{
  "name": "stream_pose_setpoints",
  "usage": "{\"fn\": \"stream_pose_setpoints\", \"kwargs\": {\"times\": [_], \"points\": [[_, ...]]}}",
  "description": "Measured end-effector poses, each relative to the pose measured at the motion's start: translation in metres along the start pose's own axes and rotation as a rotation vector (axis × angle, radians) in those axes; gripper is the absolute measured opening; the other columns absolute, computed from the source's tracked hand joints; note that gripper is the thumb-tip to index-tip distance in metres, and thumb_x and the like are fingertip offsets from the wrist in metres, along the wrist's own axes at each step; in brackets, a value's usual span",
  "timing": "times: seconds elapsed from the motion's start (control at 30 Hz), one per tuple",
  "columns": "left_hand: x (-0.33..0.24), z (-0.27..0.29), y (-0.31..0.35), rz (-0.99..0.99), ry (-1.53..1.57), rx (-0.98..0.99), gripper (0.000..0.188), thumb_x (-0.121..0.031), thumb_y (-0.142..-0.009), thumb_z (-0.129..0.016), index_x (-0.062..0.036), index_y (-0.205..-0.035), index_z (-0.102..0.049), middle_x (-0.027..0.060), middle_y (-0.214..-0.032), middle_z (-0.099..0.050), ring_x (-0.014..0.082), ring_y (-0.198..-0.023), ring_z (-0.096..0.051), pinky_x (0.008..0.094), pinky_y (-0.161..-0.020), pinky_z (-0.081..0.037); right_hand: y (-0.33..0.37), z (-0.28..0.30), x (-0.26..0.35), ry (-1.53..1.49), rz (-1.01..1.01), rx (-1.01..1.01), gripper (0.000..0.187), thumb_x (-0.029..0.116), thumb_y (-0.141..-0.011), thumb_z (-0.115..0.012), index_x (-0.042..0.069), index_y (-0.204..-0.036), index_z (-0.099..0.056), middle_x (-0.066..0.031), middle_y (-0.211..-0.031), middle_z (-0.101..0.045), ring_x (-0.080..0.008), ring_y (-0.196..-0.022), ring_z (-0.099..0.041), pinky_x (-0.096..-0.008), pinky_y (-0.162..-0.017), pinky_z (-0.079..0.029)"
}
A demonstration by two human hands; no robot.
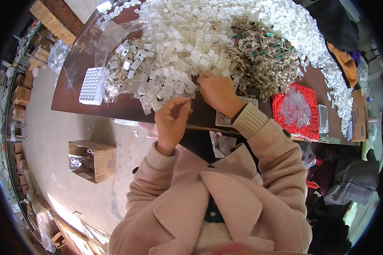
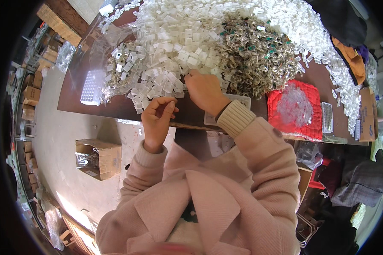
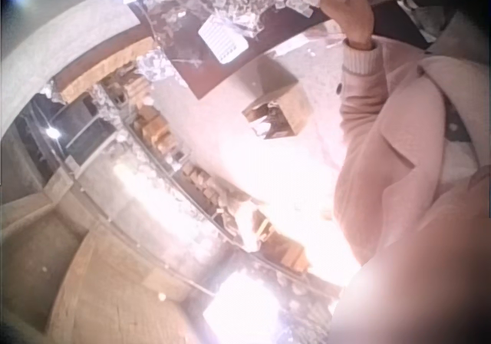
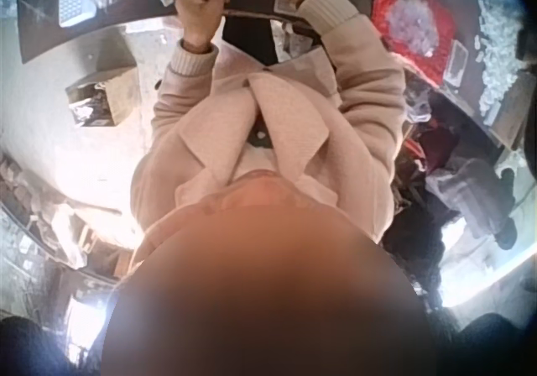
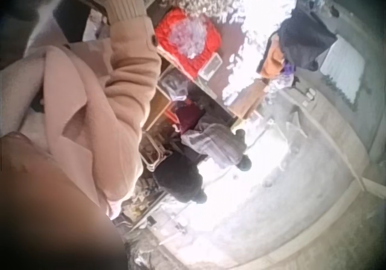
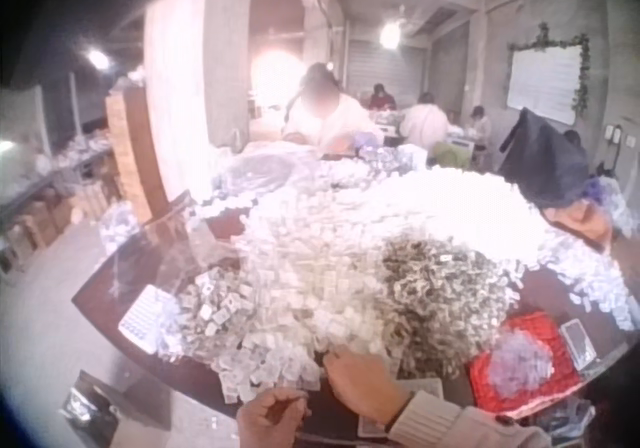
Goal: The person repeatedly picks small white plastic housings and metallic components from a table, inserts the metal into the plastic, and places the assembled units into a white tray. The person occasionally uses a small flashlight to illuminate the components during insertion.
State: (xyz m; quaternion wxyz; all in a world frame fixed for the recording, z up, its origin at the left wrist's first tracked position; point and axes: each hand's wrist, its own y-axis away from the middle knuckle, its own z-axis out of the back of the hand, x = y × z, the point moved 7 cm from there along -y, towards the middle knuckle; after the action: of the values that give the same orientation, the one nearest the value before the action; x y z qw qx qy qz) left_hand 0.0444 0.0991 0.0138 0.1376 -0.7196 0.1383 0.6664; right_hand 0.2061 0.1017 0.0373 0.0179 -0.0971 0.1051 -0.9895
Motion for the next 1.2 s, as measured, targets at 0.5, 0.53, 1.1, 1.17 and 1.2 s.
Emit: {"fn": "stream_pose_setpoints", "kwargs": {"times": [0.5, 0.53, 1.1, 1.17, 1.2], "points": [[0.035, -0.027, 0.013, 0.466, 0.717, 0.281, 0.027, -0.008, -0.095, -0.065, 0.0024, -0.119, -0.059, 0.0097, -0.101, -0.067, 0.0185, -0.083, -0.067, 0.0259, -0.066, -0.054, 0.045, 0.064, 0.018, -0.571, 0.200, -0.186, 0.016, 0.006, -0.084, -0.065, 0.009, -0.100, -0.065, -0.0095, -0.090, -0.064, -0.0312, -0.079, -0.066, -0.0408, -0.069, -0.054], [0.037, -0.028, 0.015, 0.456, 0.711, 0.268, 0.026, -0.007, -0.095, -0.065, 0.0025, -0.118, -0.059, 0.0104, -0.101, -0.067, 0.0188, -0.083, -0.067, 0.0266, -0.067, -0.055, 0.041, 0.069, 0.006, -0.495, 0.150, -0.268, 0.016, 0.005, -0.085, -0.064, 0.008, -0.101, -0.065, -0.0105, -0.091, -0.064, -0.0318, -0.079, -0.066, -0.0413, -0.068, -0.054], [0.046, -0.028, 0.022, 0.475, 0.723, 0.200, 0.021, -0.005, -0.091, -0.066, 0.0011, -0.110, -0.060, 0.0123, -0.099, -0.068, 0.0209, -0.083, -0.068, 0.0314, -0.072, -0.055, -0.083, 0.082, -0.063, 0.367, -0.034, -0.434, 0.008, 0.007, -0.078, -0.062, 0.003, -0.083, -0.067, -0.0143, -0.096, -0.061, -0.0300, -0.081, -0.067, -0.0389, -0.067, -0.055], [0.045, -0.032, 0.022, 0.476, 0.726, 0.221, 0.021, -0.005, -0.091, -0.067, 0.0009, -0.110, -0.060, 0.0118, -0.098, -0.068, 0.0204, -0.082, -0.068, 0.0313, -0.072, -0.055, -0.102, 0.080, -0.071, 0.445, -0.039, -0.444, 0.010, 0.011, -0.080, -0.064, 0.003, -0.085, -0.068, -0.0132, -0.097, -0.063, -0.0300, -0.088, -0.065, -0.0392, -0.075, -0.055], [0.045, -0.033, 0.022, 0.482, 0.723, 0.223, 0.021, -0.005, -0.091, -0.067, 0.0008, -0.110, -0.060, 0.0115, -0.098, -0.068, 0.0201, -0.082, -0.067, 0.0312, -0.072, -0.055, -0.112, 0.072, -0.075, 0.484, -0.088, -0.411, 0.012, 0.015, -0.082, -0.066, 0.004, -0.087, -0.069, -0.0122, -0.098, -0.063, -0.0298, -0.090, -0.064, -0.0397, -0.079, -0.054]]}}
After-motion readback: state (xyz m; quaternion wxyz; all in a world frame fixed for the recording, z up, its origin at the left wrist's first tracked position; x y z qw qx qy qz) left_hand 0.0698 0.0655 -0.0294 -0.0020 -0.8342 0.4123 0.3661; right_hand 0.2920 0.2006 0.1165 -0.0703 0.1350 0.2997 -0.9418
